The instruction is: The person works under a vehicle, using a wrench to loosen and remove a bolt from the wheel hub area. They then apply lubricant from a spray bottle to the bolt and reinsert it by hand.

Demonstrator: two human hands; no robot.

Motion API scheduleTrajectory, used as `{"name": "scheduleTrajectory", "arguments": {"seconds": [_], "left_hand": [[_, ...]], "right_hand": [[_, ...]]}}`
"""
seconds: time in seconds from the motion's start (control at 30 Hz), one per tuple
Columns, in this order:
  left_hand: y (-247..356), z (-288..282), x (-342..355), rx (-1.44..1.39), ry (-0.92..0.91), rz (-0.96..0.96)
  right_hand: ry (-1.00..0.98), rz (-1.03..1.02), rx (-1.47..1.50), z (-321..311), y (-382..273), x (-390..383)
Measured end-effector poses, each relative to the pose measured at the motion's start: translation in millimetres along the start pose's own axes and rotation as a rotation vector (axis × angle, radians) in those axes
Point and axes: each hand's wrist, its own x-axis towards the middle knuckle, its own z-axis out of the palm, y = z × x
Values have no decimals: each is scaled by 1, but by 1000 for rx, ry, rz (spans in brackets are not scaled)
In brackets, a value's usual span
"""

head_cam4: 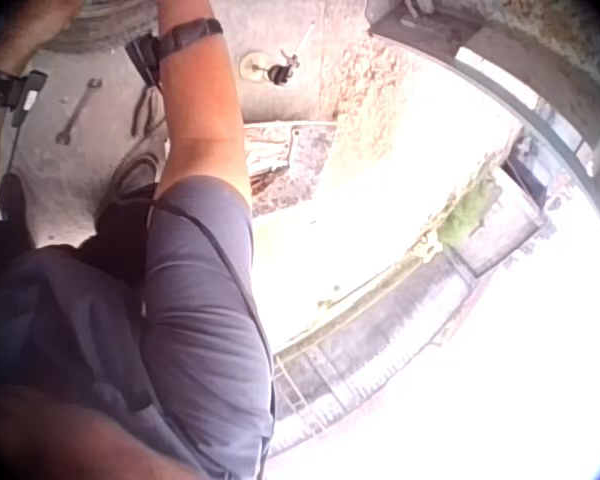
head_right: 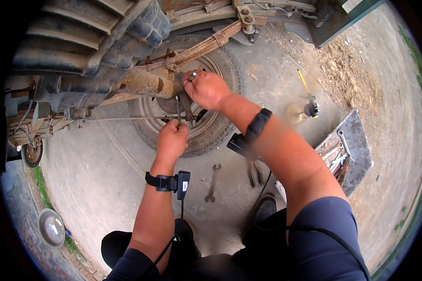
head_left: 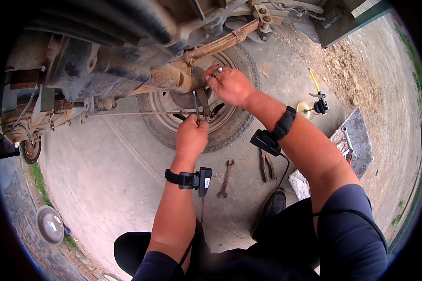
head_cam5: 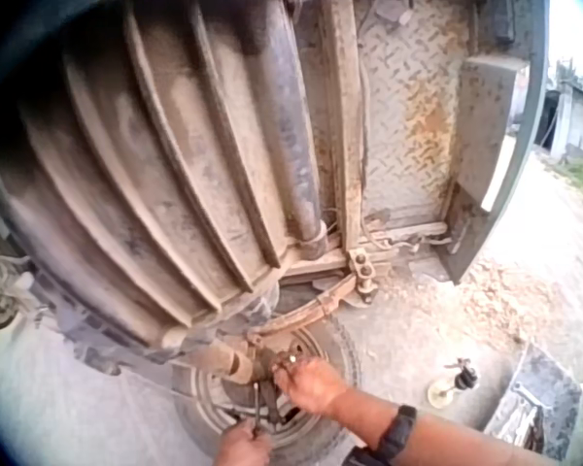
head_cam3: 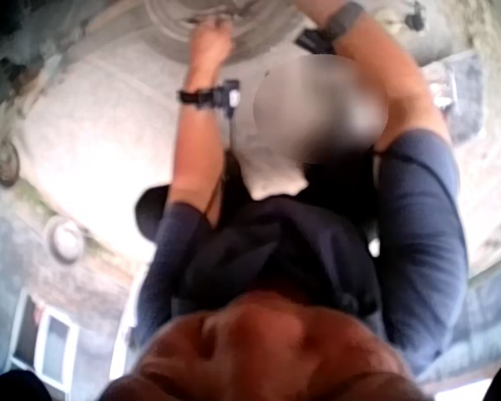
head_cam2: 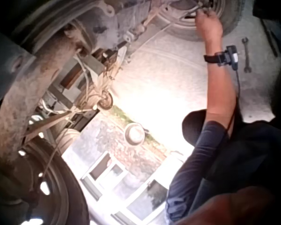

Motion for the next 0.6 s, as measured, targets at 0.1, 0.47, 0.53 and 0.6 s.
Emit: {"name": "scheduleTrajectory", "arguments": {"seconds": [0.1, 0.47, 0.53, 0.6], "left_hand": [[3, 4, -1, -8, -7, -17], [-4, 6, 1, -34, 15, 25], [-4, 5, 1, 5, 29, 48], [-3, 4, -1, -5, 13, 10]], "right_hand": [[61, -40, 61, 3, 3, -8], [88, -94, -1, 12, 3, -11], [74, -132, 1, 12, -1, -23], [44, -183, -40, 10, -6, -37]]}}
